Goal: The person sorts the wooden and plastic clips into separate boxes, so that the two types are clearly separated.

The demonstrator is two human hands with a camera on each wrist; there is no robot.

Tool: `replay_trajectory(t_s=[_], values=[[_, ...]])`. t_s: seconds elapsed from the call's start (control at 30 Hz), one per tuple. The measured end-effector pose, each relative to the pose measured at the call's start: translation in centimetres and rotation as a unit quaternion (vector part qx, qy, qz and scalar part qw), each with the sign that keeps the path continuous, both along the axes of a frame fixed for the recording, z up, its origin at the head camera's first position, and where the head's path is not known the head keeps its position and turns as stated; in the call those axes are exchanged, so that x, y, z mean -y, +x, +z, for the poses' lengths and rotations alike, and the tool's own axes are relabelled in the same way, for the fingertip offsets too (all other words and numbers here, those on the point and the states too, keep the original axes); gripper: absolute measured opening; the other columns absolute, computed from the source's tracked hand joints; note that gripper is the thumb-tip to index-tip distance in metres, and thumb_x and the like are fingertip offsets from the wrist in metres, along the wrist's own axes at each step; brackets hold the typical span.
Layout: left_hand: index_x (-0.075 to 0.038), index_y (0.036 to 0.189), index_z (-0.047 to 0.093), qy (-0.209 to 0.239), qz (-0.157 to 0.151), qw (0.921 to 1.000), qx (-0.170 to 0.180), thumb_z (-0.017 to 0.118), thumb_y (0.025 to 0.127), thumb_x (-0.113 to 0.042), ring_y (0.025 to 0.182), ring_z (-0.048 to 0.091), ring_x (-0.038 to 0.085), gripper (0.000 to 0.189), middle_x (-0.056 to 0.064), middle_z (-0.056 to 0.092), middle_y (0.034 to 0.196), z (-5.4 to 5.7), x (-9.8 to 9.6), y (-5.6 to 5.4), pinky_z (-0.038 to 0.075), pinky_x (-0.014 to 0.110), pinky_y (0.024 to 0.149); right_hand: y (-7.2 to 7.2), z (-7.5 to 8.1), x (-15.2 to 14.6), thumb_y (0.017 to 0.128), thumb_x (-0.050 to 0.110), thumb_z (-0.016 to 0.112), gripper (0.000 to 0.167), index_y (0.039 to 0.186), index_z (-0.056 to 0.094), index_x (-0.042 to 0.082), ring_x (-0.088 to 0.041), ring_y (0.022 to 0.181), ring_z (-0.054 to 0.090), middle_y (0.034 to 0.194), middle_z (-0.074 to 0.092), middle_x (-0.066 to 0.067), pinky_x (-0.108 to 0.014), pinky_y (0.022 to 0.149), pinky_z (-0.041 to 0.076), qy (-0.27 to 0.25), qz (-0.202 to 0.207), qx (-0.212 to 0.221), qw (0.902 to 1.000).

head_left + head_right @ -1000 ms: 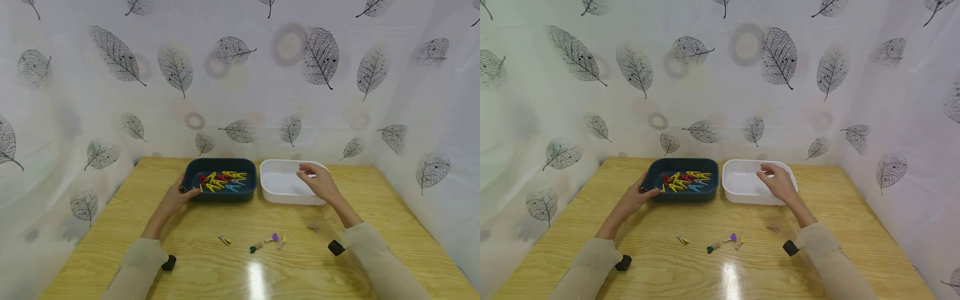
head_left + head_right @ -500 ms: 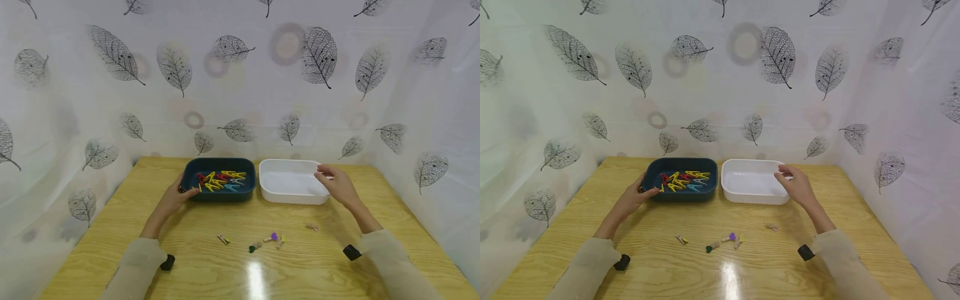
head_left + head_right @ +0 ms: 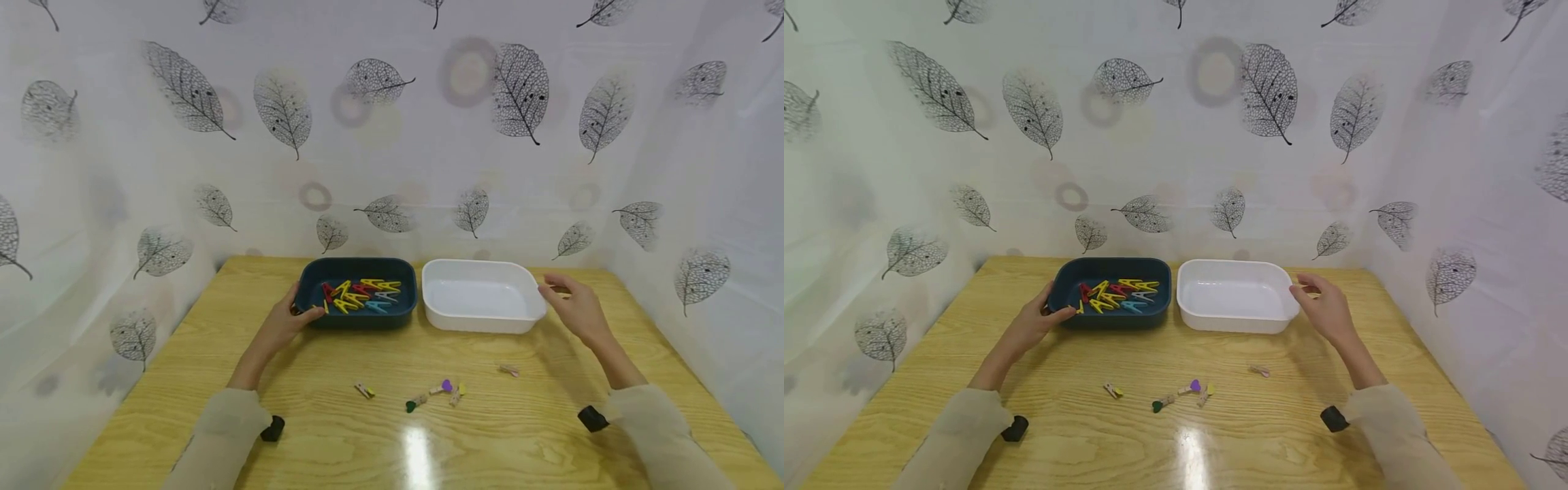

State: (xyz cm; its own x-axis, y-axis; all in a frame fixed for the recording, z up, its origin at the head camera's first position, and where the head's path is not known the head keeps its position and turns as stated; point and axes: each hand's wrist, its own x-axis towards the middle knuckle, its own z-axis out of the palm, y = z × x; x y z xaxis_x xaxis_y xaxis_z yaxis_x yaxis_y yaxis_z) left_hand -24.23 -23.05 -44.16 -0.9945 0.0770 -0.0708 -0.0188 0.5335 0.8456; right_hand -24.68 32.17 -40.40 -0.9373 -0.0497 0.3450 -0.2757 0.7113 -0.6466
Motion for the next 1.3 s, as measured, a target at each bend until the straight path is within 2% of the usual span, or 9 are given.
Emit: replay_trajectory(t_s=[0.07,0.13,0.23,0.57,0.87,1.13,1.3], values=[[-0.002,0.165,0.002,-0.004,0.001,1.0,0.0,0.066,0.102,-0.038,0.153,0.017,0.046,0.097,0.028,0.011,0.168,0.0,0.0,0.0,0.019,0.057,0.123,0.0,-0.3,-0.3,0.106,0.025,0.061,0.05,0.138,0.056,-0.013,-0.044,0.116,0.06,0.134,0.06,-0.032,-0.019,0.087,0.05,-0.001,0.0,-0.003,1.0],[-0.003,0.165,0.002,-0.006,0.002,1.0,0.001,0.066,0.102,-0.038,0.153,0.016,0.046,0.097,0.028,0.011,0.168,0.1,0.0,0.1,0.019,0.057,0.123,0.1,-0.6,-0.5,0.106,0.023,0.062,0.048,0.137,0.057,-0.014,-0.044,0.115,0.061,0.134,0.06,-0.033,-0.009,0.082,0.043,-0.004,0.0,-0.003,1.0],[-0.004,0.166,0.001,-0.007,0.002,1.0,0.002,0.066,0.102,-0.038,0.153,0.017,0.046,0.097,0.028,0.011,0.168,0.3,-0.1,0.2,0.019,0.057,0.123,0.1,-1.2,-0.7,0.105,0.021,0.063,0.047,0.135,0.057,-0.015,-0.046,0.113,0.062,0.132,0.061,-0.034,-0.003,0.079,0.039,-0.004,0.001,-0.001,1.0],[-0.004,0.165,0.0,-0.011,0.001,0.9999,0.003,0.066,0.103,-0.038,0.154,0.015,0.046,0.097,0.028,0.009,0.168,0.2,-0.1,0.3,0.019,0.057,0.123,0.3,-2.8,-0.6,0.104,0.02,0.065,0.048,0.136,0.057,-0.015,-0.046,0.112,0.062,0.134,0.059,-0.035,-0.004,0.075,0.044,-0.021,0.004,0.02,0.9996],[-0.002,0.165,0.001,-0.024,-0.002,0.9997,0.002,0.066,0.102,-0.042,0.153,0.015,0.048,0.099,0.028,0.01,0.168,0.2,0.0,0.1,0.02,0.06,0.122,0.6,-3.8,-0.5,0.106,0.026,0.06,0.058,0.148,0.047,-0.011,-0.051,0.124,0.057,0.149,0.046,-0.035,-0.007,0.077,0.043,-0.027,0.011,0.061,0.9977],[-0.002,0.165,0.002,-0.041,0.001,0.9991,0.008,0.065,0.101,-0.044,0.153,0.012,0.048,0.099,0.029,0.01,0.168,0.5,-0.2,0.3,0.017,0.062,0.122,0.8,-4.2,-0.4,0.108,0.026,0.057,0.06,0.152,0.041,-0.011,-0.051,0.128,0.054,0.154,0.041,-0.034,-0.003,0.081,0.039,-0.046,0.021,0.06,0.997],[0.0,0.165,0.001,-0.029,0.002,0.9996,-0.005,0.064,0.102,-0.045,0.153,0.014,0.047,0.1,0.028,0.008,0.169,0.4,0.0,0.4,0.02,0.06,0.122,0.9,-4.1,-0.1,0.109,0.028,0.054,0.062,0.155,0.036,-0.009,-0.047,0.13,0.051,0.159,0.035,-0.03,-0.005,0.089,0.038,-0.045,0.026,0.067,0.9964]])
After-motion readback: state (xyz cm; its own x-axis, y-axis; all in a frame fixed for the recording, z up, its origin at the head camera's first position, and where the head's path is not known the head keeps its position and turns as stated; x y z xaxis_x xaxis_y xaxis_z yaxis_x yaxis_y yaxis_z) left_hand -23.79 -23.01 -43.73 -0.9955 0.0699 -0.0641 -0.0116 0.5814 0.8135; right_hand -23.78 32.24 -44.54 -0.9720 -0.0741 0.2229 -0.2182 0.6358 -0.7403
